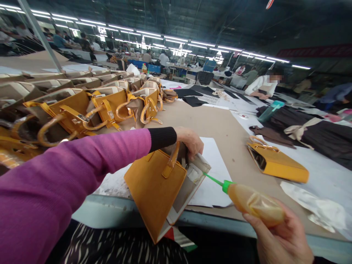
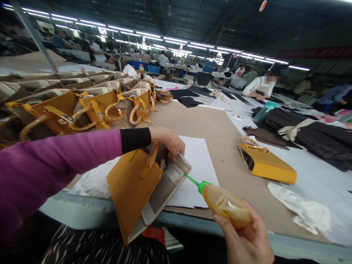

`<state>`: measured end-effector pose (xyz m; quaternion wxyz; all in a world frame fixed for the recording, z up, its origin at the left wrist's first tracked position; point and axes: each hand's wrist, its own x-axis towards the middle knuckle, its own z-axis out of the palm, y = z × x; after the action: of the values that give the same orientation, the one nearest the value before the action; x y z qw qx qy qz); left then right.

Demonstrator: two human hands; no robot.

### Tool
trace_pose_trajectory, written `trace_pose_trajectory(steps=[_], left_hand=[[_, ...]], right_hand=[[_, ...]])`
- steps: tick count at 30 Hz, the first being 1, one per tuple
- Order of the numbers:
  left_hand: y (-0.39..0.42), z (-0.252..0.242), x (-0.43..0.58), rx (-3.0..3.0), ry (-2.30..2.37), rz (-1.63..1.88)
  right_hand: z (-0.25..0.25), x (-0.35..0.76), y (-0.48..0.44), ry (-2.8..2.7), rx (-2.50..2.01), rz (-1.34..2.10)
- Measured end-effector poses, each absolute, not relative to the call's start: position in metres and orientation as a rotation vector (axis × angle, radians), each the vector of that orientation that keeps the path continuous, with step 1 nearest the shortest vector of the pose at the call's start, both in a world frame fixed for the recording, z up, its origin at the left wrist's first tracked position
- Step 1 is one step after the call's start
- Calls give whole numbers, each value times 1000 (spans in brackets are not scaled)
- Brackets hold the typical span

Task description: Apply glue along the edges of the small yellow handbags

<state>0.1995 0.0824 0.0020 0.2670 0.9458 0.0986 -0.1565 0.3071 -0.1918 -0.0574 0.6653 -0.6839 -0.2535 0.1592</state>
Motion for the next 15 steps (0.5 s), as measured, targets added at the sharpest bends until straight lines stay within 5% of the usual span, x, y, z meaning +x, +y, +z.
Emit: trace_pose_trajectory(steps=[15], left_hand=[[66,21,195,2612,286,-637]], right_hand=[[-92,312,-213,-600,-1494,622]])
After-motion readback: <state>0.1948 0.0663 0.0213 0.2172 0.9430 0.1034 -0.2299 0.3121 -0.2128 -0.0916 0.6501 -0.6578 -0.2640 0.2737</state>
